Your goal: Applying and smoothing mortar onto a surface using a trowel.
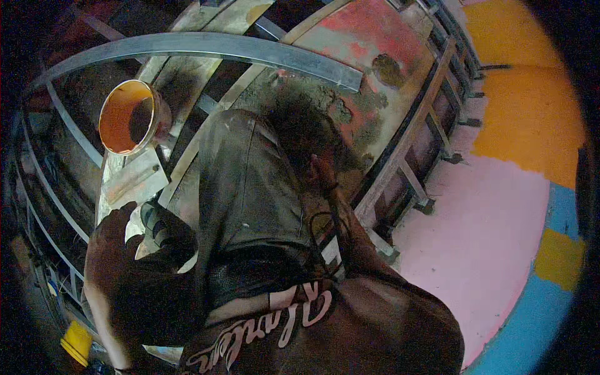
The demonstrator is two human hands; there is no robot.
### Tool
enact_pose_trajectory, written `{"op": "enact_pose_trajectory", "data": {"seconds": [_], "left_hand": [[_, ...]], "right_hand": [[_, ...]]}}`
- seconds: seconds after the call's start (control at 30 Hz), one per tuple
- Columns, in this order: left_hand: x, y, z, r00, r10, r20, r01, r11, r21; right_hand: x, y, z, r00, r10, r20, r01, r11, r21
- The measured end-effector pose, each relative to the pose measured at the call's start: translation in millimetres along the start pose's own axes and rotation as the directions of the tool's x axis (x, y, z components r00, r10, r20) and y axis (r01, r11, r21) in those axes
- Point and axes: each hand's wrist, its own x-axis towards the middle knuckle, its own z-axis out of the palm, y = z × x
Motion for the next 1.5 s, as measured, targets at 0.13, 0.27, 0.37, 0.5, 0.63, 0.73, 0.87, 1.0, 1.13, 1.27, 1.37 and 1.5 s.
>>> {"op": "enact_pose_trajectory", "data": {"seconds": [0.13, 0.27, 0.37, 0.5, 0.63, 0.73, 0.87, 1.0, 1.13, 1.27, 1.37, 1.5], "left_hand": [[9, 2, 1, 0.993, -0.066, 0.093, 0.062, 0.997, 0.041], [19, 4, 4, 0.993, -0.037, 0.116, 0.035, 0.999, 0.018], [22, 7, 3, 0.993, -0.037, 0.111, 0.031, 0.998, 0.055], [27, 8, -1, 0.988, -0.064, 0.138, 0.057, 0.997, 0.052], [27, 3, 0, 0.989, -0.026, 0.144, 0.01, 0.993, 0.115], [24, -4, 4, 0.997, 0.002, 0.08, -0.007, 0.998, 0.065], [26, -14, 8, 0.994, 0.056, 0.095, -0.06, 0.997, 0.047], [28, -27, 17, 0.996, 0.028, 0.085, -0.027, 1.0, -0.01], [29, -44, 20, 0.996, 0.047, 0.074, -0.05, 0.998, 0.036], [24, -48, 19, 0.997, -0.024, 0.08, 0.022, 0.999, 0.025], [16, -40, 16, 0.998, 0.005, 0.07, -0.005, 1.0, 0.009], [10, -28, 15, 0.997, -0.027, 0.074, 0.026, 1.0, 0.009]], "right_hand": [[-4, -21, -24, 0.988, -0.151, 0.028, 0.141, 0.965, 0.219], [-93, -83, -15, 0.99, -0.064, -0.129, 0.097, 0.958, 0.269], [-140, -138, -10, 0.918, -0.298, -0.262, 0.33, 0.94, 0.087], [-143, -172, 11, 0.674, -0.592, -0.441, 0.119, 0.676, -0.727], [-142, -187, 15, 0.774, -0.449, -0.447, -0.067, 0.644, -0.762], [-153, -201, -1, 0.709, -0.462, -0.533, 0.09, 0.809, -0.581], [-119, -197, -31, 0.973, -0.122, -0.196, 0.168, 0.956, 0.239], [-25, -122, -17, 0.997, -0.004, -0.08, -0.007, 0.99, -0.138], [-80, -14, -11, 0.996, 0.081, -0.041, -0.09, 0.931, -0.354], [-173, 25, -9, 0.994, 0.111, 0.0, -0.101, 0.912, -0.397], [-188, 25, -2, 0.981, 0.194, -0.002, -0.176, 0.888, -0.424], [-107, -3, 9, 0.996, -0.014, -0.086, -0.038, 0.815, -0.579]]}}
